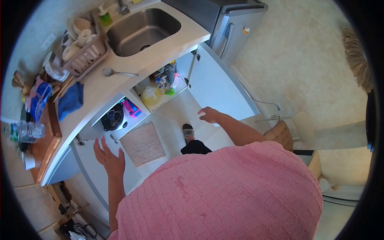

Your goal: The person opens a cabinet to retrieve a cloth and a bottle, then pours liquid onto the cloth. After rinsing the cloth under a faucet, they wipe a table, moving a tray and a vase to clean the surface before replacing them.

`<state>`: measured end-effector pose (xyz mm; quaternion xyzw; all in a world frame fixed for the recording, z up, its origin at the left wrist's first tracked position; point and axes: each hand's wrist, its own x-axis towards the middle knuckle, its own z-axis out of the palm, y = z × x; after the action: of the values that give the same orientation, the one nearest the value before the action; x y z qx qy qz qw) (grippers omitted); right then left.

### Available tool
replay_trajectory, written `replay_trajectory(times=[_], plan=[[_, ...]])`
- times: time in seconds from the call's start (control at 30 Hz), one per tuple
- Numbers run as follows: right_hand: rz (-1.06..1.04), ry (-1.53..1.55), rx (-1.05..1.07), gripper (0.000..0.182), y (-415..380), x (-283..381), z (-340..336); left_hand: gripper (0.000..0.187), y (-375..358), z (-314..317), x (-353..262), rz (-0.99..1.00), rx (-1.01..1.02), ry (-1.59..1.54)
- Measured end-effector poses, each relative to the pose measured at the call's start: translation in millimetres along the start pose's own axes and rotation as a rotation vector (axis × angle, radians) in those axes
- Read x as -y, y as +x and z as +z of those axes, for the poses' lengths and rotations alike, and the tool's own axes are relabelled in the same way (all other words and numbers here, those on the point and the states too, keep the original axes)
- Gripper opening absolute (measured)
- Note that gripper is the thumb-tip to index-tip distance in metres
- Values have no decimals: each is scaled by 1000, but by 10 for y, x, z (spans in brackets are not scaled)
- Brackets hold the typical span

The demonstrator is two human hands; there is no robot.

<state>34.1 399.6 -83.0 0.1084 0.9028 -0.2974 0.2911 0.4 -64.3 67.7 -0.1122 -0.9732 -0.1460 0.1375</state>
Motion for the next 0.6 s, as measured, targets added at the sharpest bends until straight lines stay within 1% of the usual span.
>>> replay_trajectory(times=[0.03,0.1,0.13,0.17,0.2,0.23,0.3,0.33,0.37,0.4,0.43,0.5,0.53,0.57,0.6], plan=[[-13,19,-13,43,172,-36,-62,81,237,84,-159,0,17,1],[-28,58,-21,44,557,-103,-233,80,790,277,-455,201,-22,-33],[-22,59,-10,44,793,-145,-318,80,1106,386,-566,196,-10,-34],[-15,40,-15,45,1032,-186,-385,81,1415,498,-662,245,4,20],[-9,19,-18,45,1266,-209,-440,82,1697,607,-737,293,19,73],[1,-8,-29,50,1510,-188,-532,82,1986,718,-780,283,32,75],[0,-39,-114,55,2041,-108,-688,76,2485,916,-789,390,53,128],[-15,-23,-143,56,2236,-8,-787,76,2615,973,-795,382,73,128],[-32,-9,-175,58,2456,106,-900,72,2739,1029,-800,427,80,144],[-90,-128,-235,59,2741,158,-928,69,2849,1095,-794,471,83,161],[-149,-245,-296,60,3046,206,-931,64,2887,1156,-787,467,82,139],[-408,-161,-509,53,3693,315,-933,62,2910,1200,-750,465,86,138],[-423,-178,-519,53,3880,346,-952,60,2916,1200,-733,472,77,136],[-381,-222,-484,52,4045,360,-963,55,2939,1198,-742,466,113,145],[-348,-254,-450,52,4191,356,-966,55,2961,1206,-747,455,128,151]])
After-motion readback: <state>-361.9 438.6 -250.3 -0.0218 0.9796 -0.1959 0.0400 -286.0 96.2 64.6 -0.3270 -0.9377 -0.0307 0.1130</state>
